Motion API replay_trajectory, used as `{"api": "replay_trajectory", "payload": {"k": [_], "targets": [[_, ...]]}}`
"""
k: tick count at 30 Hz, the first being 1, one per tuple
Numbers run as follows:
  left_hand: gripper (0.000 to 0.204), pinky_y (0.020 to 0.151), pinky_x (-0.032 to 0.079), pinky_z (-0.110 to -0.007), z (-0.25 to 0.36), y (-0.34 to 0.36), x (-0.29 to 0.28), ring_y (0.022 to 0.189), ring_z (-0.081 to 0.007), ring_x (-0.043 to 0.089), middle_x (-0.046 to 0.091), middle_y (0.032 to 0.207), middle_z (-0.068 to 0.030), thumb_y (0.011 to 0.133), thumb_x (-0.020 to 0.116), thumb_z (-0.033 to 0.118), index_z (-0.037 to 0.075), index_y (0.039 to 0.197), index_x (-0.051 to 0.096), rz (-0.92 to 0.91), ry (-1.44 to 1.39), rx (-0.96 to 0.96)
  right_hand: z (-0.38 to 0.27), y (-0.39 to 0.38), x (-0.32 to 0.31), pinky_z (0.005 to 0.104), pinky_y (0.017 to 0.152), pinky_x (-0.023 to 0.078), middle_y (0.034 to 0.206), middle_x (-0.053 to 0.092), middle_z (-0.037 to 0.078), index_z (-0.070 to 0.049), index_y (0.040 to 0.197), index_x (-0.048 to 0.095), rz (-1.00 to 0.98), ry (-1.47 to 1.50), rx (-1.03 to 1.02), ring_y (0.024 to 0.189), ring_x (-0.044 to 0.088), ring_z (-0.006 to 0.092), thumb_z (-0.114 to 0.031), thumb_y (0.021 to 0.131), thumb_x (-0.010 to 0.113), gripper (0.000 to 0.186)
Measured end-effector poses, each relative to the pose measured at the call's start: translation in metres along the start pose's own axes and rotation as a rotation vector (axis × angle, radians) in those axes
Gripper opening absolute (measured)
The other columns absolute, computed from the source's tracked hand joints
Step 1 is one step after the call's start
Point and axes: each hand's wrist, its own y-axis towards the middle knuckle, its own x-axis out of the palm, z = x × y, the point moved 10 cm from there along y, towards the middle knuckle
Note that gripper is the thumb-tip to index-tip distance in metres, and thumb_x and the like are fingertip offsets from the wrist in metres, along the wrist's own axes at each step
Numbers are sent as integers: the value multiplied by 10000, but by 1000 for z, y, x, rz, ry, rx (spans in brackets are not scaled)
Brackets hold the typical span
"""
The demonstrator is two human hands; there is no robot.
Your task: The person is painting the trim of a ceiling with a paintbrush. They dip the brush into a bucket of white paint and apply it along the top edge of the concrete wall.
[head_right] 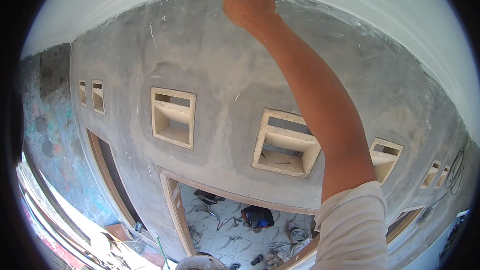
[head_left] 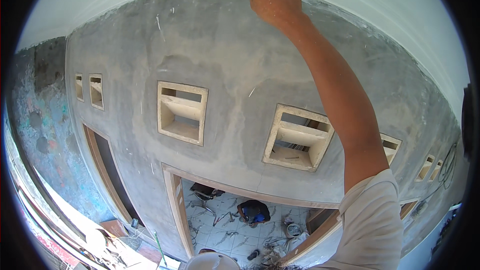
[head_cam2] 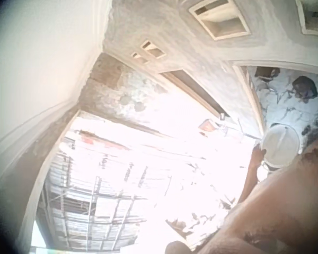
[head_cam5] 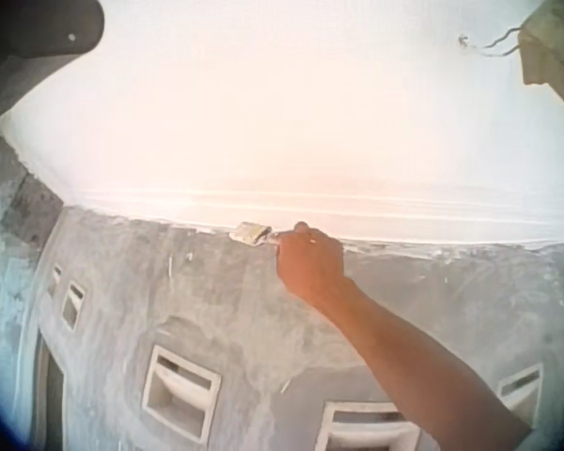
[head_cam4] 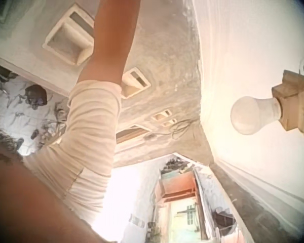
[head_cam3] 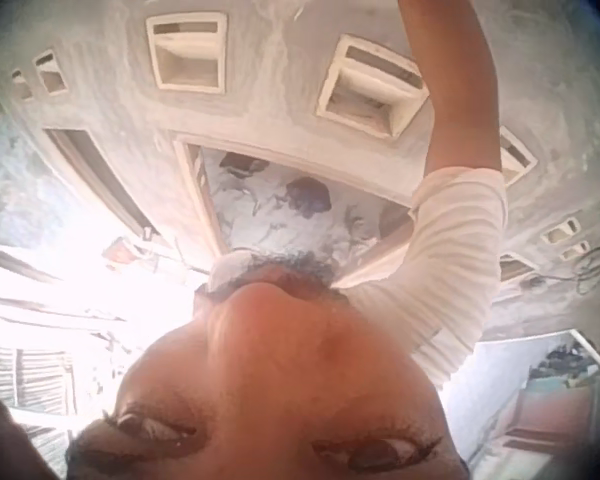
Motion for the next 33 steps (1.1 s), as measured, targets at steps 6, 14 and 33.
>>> {"api": "replay_trajectory", "payload": {"k": [6, 14, 33], "targets": [[443, 970, 459, -473, 29, -1, -8, 1102, -447, 593, 647, 1151, -291, 832, 593, 179, -42, 1216, 603, -13, -38, 21, -93, 108, 74, 443, 760, 593, 982, 729, 150, -81, 946, 749, 39, -87, -175, 910, 727, 313, -147, 861, 606, 179], [439, 970, 458, -479, 11, 3, -15, 1105, -454, 584, 638, 1159, -294, 839, 595, 182, -37, 1219, 600, -21, -108, -29, -117, 160, 107, 446, 779, 589, 1047, 734, 165, -69, 963, 757, -66, -277, -217, 963, 724, 321, -119, 886, 577, 202], [445, 980, 452, -488, -13, 8, -22, 1126, -455, 579, 638, 1157, -297, 847, 603, 175, -39, 1238, 586, 7, -187, -88, -161, 132, 100, 455, 782, 571, 984, 678, 173, -70, 990, 718, 199, -123, -301, 898, 690, 366, -47, 883, 564, 189]]}}
